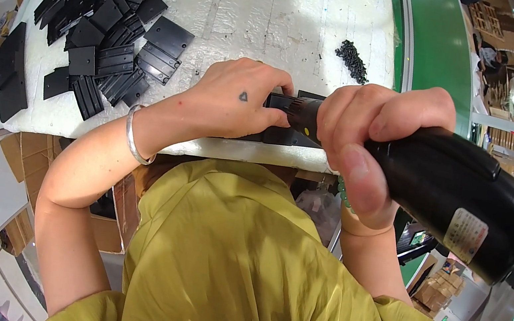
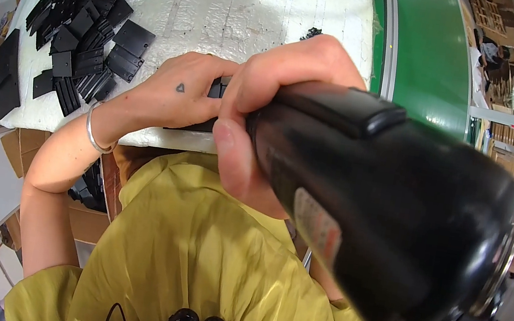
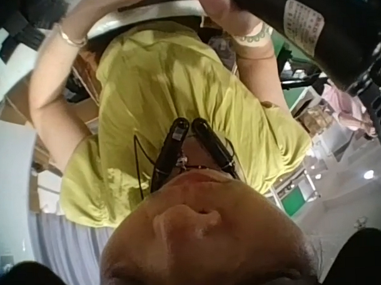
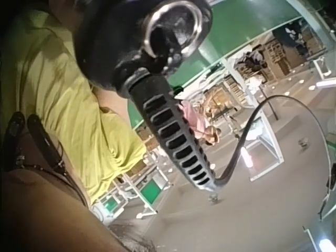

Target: Assemble small plastic components using an electric screwdriver.

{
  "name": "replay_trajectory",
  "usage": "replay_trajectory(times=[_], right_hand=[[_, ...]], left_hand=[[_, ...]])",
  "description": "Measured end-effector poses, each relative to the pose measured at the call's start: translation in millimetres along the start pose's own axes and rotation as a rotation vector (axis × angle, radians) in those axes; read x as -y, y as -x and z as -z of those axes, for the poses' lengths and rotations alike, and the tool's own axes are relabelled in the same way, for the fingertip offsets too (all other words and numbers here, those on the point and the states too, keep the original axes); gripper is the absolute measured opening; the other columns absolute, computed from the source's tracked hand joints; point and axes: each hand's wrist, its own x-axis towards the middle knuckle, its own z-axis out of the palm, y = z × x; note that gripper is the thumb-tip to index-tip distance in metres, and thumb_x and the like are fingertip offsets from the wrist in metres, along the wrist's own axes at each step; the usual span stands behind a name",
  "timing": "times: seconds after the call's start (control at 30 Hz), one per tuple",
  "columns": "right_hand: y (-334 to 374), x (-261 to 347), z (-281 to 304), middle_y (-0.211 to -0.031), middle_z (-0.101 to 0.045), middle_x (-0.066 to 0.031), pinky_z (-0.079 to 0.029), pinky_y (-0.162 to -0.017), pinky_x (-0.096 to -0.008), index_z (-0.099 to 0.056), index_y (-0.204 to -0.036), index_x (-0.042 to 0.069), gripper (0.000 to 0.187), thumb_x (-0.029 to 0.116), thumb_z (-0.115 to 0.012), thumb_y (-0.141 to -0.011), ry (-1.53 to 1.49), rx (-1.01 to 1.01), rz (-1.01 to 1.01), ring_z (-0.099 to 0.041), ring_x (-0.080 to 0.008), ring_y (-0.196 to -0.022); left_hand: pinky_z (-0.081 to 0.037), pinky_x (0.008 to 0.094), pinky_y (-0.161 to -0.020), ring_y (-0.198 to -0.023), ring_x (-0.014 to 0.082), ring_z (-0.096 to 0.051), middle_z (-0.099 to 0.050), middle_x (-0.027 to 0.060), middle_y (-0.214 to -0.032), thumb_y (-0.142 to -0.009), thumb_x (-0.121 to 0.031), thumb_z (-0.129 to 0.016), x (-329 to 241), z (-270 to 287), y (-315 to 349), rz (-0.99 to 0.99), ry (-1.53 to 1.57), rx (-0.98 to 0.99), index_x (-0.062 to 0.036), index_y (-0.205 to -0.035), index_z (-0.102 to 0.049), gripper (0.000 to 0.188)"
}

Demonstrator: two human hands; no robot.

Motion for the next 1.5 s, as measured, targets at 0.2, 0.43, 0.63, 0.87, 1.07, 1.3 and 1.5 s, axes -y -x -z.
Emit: replay_trajectory(times=[0.2, 0.43, 0.63, 0.87, 1.07, 1.3, 1.5], right_hand=[[-12, -7, 29, -0.063, -0.047, -0.0034, -0.039, -0.051, -0.0284, -0.041, -0.102, 0.005, 0.029, 0.006, -0.057, -0.077, -0.255, -0.211, 0.192, -0.043, -0.0125, -0.050], [-22, -55, 62, -0.062, -0.052, -0.0058, -0.043, -0.051, -0.0249, -0.045, -0.099, -0.003, 0.026, -0.004, -0.054, -0.074, -0.074, -0.402, 0.178, -0.048, -0.0112, -0.051], [-24, -65, 63, -0.062, -0.052, -0.0058, -0.042, -0.049, -0.0247, -0.045, -0.099, -0.003, 0.027, -0.005, -0.054, -0.073, -0.095, -0.428, 0.156, -0.048, -0.0111, -0.050], [-17, -28, 58, -0.064, -0.048, -0.0051, -0.040, -0.048, -0.0283, -0.040, -0.105, 0.004, 0.033, 0.001, -0.058, -0.078, -0.230, -0.311, 0.282, -0.042, -0.0128, -0.047], [-8, 0, 55, -0.060, -0.041, 0.0041, -0.035, -0.056, -0.0263, -0.044, -0.108, 0.010, 0.031, 0.011, -0.050, -0.078, -0.187, -0.159, 0.337, -0.041, -0.0091, -0.051], [-8, 16, 59, -0.057, -0.045, 0.0070, -0.034, -0.050, -0.0207, -0.045, -0.105, 0.012, 0.031, 0.009, -0.055, -0.075, -0.241, -0.024, 0.324, -0.044, -0.0059, -0.049], [3, 27, 55, -0.057, -0.049, 0.0083, -0.038, -0.051, -0.0181, -0.045, -0.102, 0.013, 0.031, 0.008, -0.057, -0.075, -0.247, -0.017, 0.274, -0.046, -0.0042, -0.048]], left_hand=[[-0.046, 0.0389, -0.074, -0.085, 0.0325, -0.061, -0.065, 0.0159, -0.085, -0.074, -0.029, -0.069, 0, -1, 3, -0.035, 0.002, -0.078, -0.0051, -0.097, -0.064, 0.033], [-0.046, 0.0382, -0.073, -0.086, 0.0304, -0.055, -0.058, 0.0110, -0.082, -0.069, -0.039, -0.074, -3, 7, 3, -0.095, -0.122, -0.197, -0.0051, -0.097, -0.064, 0.045], [-0.044, 0.0355, -0.073, -0.085, 0.0273, -0.053, -0.058, 0.0095, -0.085, -0.070, -0.029, -0.074, -3, 13, -11, -0.142, -0.147, -0.261, -0.0049, -0.095, -0.065, 0.036], [-0.046, 0.0345, -0.078, -0.089, 0.0270, -0.054, -0.063, 0.0084, -0.087, -0.073, -0.015, -0.071, -6, 1, -48, -0.444, -0.134, -0.472, -0.0051, -0.090, -0.067, 0.021], [-0.048, 0.0343, -0.072, -0.087, 0.0258, -0.056, -0.063, 0.0055, -0.074, -0.070, -0.011, -0.072, -13, 2, -46, -0.481, -0.058, -0.458, -0.0052, -0.078, -0.067, 0.011], [-0.049, 0.0315, -0.066, -0.082, 0.0228, -0.057, -0.055, 0.0039, -0.068, -0.065, -0.014, -0.074, -21, 7, -33, -0.673, -0.231, -0.562, -0.0054, -0.070, -0.060, 0.017], [-0.049, 0.0292, -0.060, -0.083, 0.0208, -0.057, -0.052, 0.0037, -0.067, -0.064, -0.014, -0.073, -27, 2, -22, -0.787, -0.293, -0.512, -0.0053, -0.067, -0.057, 0.018]])
